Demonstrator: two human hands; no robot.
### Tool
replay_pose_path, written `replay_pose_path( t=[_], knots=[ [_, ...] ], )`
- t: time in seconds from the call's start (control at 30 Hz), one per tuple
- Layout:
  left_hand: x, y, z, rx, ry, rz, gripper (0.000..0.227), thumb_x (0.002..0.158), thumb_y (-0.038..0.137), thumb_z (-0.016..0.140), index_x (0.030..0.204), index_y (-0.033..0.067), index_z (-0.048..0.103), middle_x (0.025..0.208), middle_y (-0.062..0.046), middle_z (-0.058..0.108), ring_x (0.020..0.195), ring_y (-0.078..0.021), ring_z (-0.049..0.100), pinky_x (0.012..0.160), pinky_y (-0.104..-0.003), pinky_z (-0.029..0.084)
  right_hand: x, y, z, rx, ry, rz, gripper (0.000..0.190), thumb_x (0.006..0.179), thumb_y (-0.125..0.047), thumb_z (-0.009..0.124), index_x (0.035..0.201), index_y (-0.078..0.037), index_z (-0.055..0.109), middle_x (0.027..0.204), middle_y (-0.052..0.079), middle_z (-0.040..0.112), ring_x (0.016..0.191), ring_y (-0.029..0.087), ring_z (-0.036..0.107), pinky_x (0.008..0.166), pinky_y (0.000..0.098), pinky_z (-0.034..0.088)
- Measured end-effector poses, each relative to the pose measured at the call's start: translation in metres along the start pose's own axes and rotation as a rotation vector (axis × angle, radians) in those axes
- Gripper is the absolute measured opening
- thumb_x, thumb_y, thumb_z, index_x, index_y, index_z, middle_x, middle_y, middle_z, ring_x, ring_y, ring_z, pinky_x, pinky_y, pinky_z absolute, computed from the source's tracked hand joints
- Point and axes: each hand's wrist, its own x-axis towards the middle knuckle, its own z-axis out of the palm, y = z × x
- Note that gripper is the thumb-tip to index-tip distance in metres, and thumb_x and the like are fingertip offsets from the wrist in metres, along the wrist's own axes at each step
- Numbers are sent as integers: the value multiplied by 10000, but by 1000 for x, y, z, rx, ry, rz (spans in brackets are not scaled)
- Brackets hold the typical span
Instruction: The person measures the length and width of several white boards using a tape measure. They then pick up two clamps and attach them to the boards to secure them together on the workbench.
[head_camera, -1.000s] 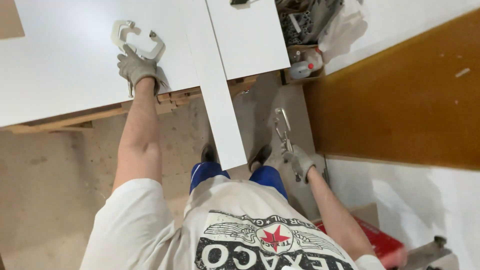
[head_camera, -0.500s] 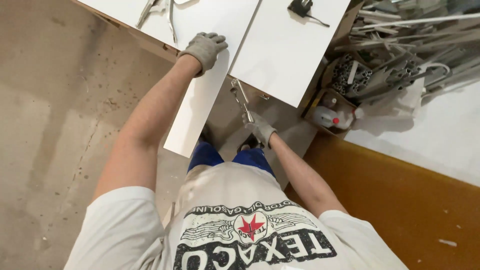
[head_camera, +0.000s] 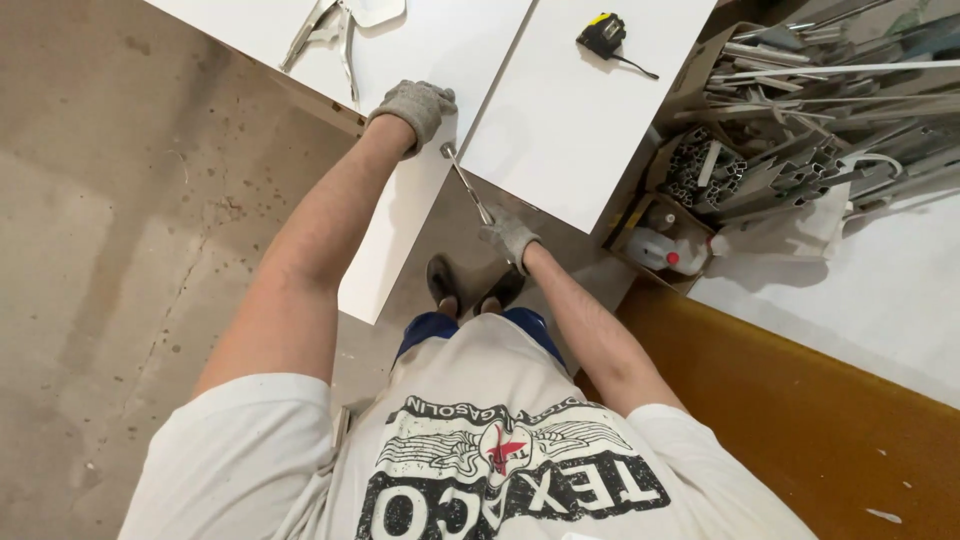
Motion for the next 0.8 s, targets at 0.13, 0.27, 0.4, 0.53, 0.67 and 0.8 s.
replay_pose_path(
  t=[0.13, 0.27, 0.4, 0.53, 0.67, 0.8],
  knots=[
    [-5, 0, 3, -11, 45, 49, 635, 808, -21, 741, 1368, 232, 581, 1511, 88, 488, 1319, -271, 563, 988, -499, 578, -8, -30, -8, 19, 7, 36, 474, 811, -261, 560, 1274, -159, 574, 1013, 80, 610, 819, 237, 572, 693, 368, 466],
    [-12, 4, -4, 8, 28, 33, 533, 845, 52, 736, 1332, 209, 583, 1475, 61, 480, 1287, -290, 576, 869, -545, 626, -5, -42, -9, -41, 7, 188, 630, 892, -311, 571, 1509, -224, 471, 1353, 96, 601, 1083, 280, 614, 889, 400, 512],
    [-13, 5, 2, -62, 13, 3, 583, 840, 177, 808, 1360, 232, 548, 1479, 21, 480, 1347, -304, 523, 990, -544, 563, 7, -37, 2, -100, 50, 149, 527, 946, -393, 491, 1435, -201, 529, 1347, 122, 635, 1190, 338, 612, 1003, 469, 471],
    [-14, 5, 7, -95, 92, 20, 680, 813, 94, 771, 1430, 224, 515, 1539, 39, 435, 1401, -250, 448, 1066, -532, 503, 19, -36, 11, -107, 124, 185, 389, 988, -475, 527, 1250, -197, 600, 1101, 135, 692, 983, 330, 676, 857, 462, 507],
    [-7, 5, 19, -107, 120, 43, 645, 885, 242, 743, 1465, 183, 467, 1566, 10, 356, 1437, -247, 365, 1058, -535, 510, 56, 3, 32, -249, 185, 224, 628, 944, -668, 466, 1086, -110, 716, 1047, 230, 717, 993, 441, 689, 859, 530, 520],
    [-11, 7, 18, -167, 181, 36, 568, 907, 268, 724, 1407, 149, 482, 1454, -26, 453, 1354, -272, 432, 1001, -543, 524, 70, 18, 35, -291, 223, 235, 499, 921, -650, 557, 1025, -199, 745, 974, 150, 742, 926, 383, 716, 811, 504, 540]
  ],
)
